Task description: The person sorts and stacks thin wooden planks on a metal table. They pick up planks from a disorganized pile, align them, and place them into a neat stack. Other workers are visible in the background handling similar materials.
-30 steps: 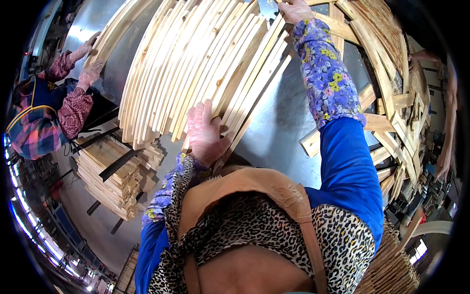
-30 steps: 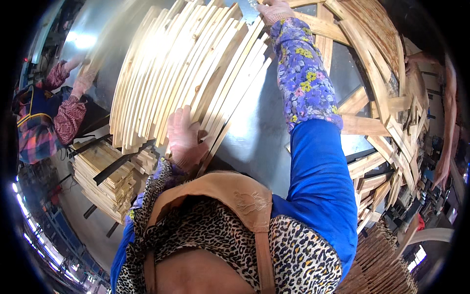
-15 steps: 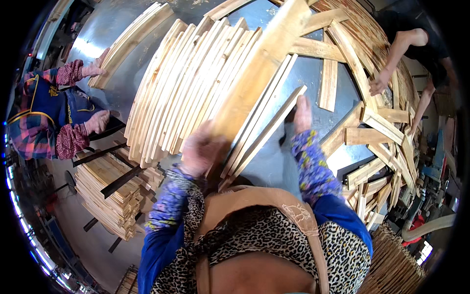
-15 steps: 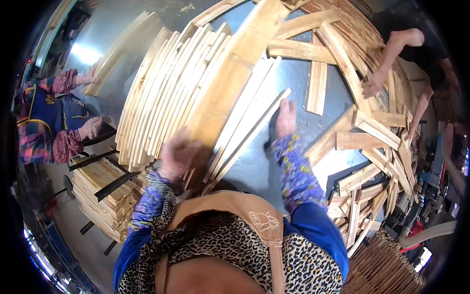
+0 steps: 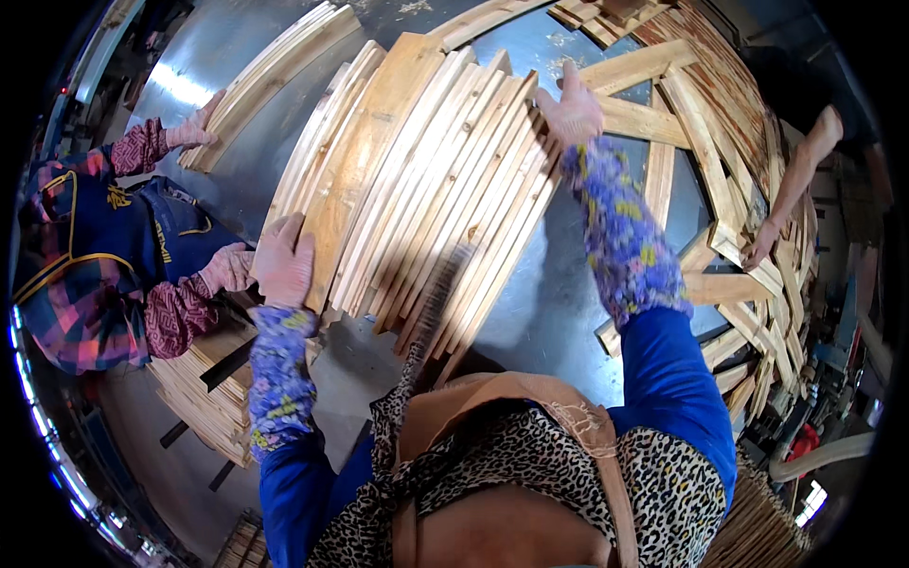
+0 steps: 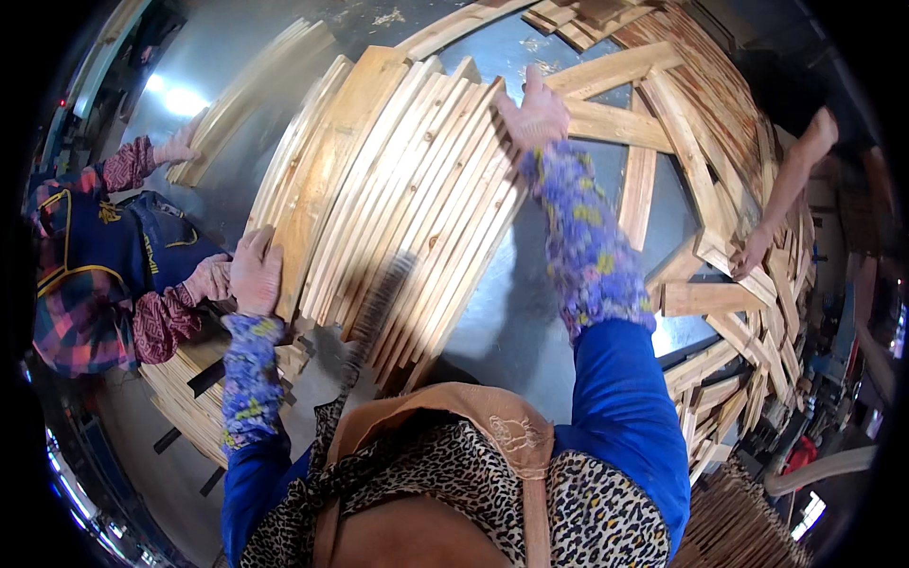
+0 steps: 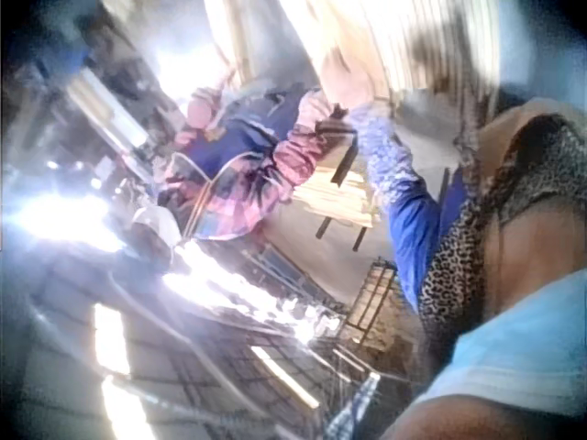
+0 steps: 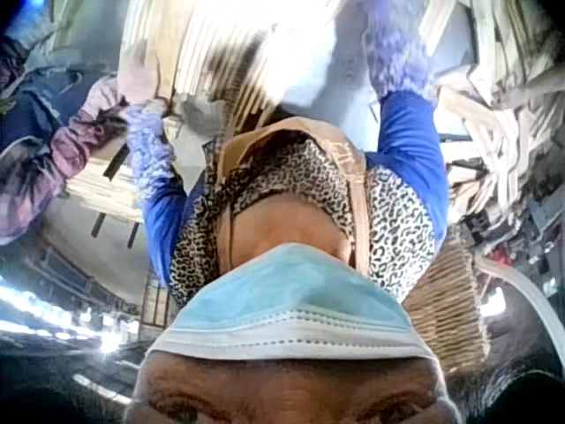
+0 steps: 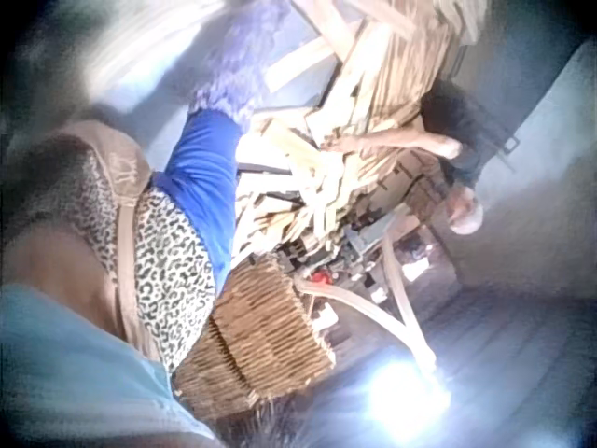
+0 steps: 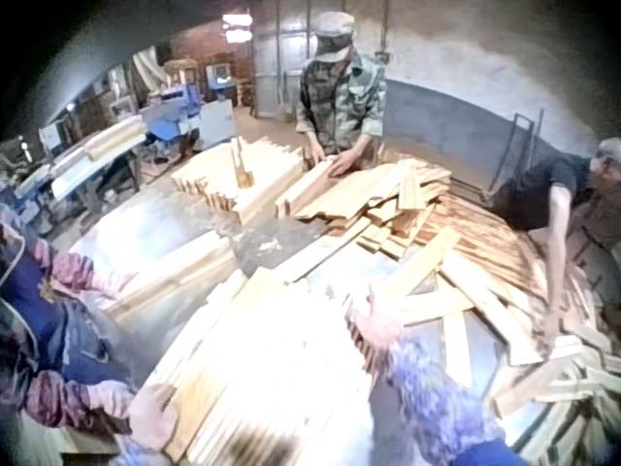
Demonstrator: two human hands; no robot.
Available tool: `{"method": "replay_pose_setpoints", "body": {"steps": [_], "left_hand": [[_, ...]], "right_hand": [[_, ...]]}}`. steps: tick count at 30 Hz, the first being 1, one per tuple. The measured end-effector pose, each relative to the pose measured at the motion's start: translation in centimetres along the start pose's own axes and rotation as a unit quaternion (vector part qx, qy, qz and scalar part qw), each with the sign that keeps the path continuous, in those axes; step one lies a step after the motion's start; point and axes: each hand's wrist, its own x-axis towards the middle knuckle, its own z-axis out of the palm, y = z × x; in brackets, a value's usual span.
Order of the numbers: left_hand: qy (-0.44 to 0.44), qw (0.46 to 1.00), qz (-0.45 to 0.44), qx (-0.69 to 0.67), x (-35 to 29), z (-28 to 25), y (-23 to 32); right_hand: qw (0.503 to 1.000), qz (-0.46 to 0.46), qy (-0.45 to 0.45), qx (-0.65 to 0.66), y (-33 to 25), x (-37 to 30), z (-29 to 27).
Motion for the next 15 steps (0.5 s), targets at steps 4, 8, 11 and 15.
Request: {"method": "replay_pose_setpoints", "body": {"steps": [4, 8, 11, 15], "left_hand": [[-0.124, 0.987, 0.051, -0.082, -2.0, 3.6, 8.9], [0.011, 0.990, 0.141, -0.010, -6.1, 7.1, 18.1], [0.011, 0.988, 0.096, -0.125, -7.4, 11.3, 17.2], [-0.023, 0.982, 0.058, -0.177, -2.1, 3.7, 23.7]], "right_hand": [[0.975, 0.097, -0.196, 0.045, 0.5, 6.4, 1.3], [0.971, 0.121, -0.173, 0.109, -0.8, 5.5, -0.8], [0.928, 0.055, -0.114, 0.351, -2.5, 3.2, -4.2], [0.941, 0.024, -0.106, 0.320, -10.9, -8.4, -6.0]]}}
